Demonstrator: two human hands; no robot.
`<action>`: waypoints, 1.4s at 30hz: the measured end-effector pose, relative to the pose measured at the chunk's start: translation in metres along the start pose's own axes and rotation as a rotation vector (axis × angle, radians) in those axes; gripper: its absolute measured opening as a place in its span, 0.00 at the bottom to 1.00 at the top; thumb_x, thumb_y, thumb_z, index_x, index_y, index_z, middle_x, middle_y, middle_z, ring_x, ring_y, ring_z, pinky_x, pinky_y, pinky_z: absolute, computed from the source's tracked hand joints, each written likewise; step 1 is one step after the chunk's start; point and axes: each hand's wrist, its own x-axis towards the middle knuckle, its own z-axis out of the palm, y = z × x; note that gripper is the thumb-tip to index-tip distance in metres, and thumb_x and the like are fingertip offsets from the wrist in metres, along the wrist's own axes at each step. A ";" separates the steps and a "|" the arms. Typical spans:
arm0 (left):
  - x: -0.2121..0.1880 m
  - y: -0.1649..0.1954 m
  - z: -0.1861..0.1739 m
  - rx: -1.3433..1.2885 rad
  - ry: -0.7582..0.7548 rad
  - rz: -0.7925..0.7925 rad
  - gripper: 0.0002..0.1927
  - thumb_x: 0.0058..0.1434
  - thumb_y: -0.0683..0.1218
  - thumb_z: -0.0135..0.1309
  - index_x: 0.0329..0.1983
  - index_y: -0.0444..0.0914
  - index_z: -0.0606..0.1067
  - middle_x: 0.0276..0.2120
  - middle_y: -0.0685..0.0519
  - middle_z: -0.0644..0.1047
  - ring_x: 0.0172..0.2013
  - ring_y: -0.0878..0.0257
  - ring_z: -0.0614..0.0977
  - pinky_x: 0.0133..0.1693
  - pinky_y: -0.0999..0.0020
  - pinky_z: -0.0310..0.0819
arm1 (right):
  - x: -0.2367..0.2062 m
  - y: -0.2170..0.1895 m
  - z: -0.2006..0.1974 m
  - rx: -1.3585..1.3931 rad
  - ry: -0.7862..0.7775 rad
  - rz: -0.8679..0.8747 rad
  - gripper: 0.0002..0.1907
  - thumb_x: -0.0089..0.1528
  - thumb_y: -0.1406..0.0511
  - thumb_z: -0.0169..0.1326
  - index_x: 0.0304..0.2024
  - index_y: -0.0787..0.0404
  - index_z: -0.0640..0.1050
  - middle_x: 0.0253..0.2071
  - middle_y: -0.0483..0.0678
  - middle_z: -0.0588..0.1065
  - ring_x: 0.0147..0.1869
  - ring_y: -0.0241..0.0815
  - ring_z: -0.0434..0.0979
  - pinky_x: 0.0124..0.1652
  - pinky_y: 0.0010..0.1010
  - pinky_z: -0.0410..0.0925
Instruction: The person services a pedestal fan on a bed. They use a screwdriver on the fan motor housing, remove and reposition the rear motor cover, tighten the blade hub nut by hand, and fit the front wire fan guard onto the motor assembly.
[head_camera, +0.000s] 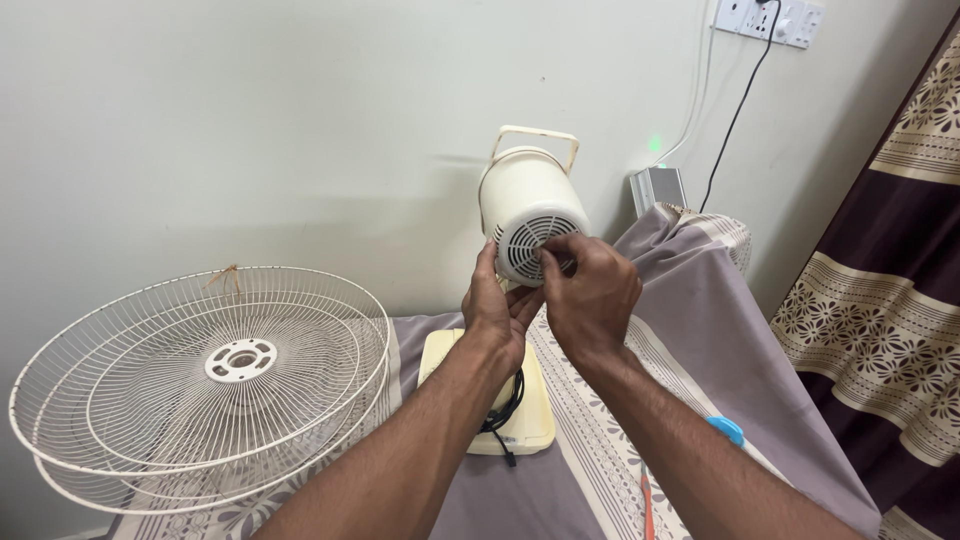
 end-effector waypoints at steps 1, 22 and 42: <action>0.000 0.000 0.000 0.003 -0.001 0.003 0.35 0.64 0.65 0.47 0.58 0.32 0.70 0.46 0.40 0.76 0.46 0.55 0.83 0.50 0.65 0.85 | 0.000 0.000 -0.001 -0.018 0.010 -0.046 0.07 0.58 0.66 0.65 0.38 0.62 0.85 0.36 0.52 0.83 0.36 0.45 0.85 0.40 0.38 0.76; 0.003 -0.003 0.002 -0.012 -0.016 -0.005 0.33 0.64 0.64 0.47 0.58 0.32 0.71 0.45 0.41 0.78 0.46 0.54 0.84 0.50 0.63 0.84 | 0.007 -0.015 0.004 0.092 -0.011 0.676 0.17 0.57 0.55 0.68 0.34 0.62 0.84 0.31 0.49 0.83 0.34 0.41 0.84 0.39 0.36 0.76; 0.001 -0.003 -0.001 0.012 -0.034 -0.008 0.33 0.64 0.65 0.46 0.57 0.33 0.71 0.44 0.41 0.77 0.43 0.57 0.83 0.47 0.65 0.84 | 0.012 -0.003 -0.003 -0.259 -0.153 0.118 0.13 0.61 0.58 0.61 0.35 0.61 0.85 0.28 0.53 0.82 0.29 0.48 0.84 0.39 0.42 0.77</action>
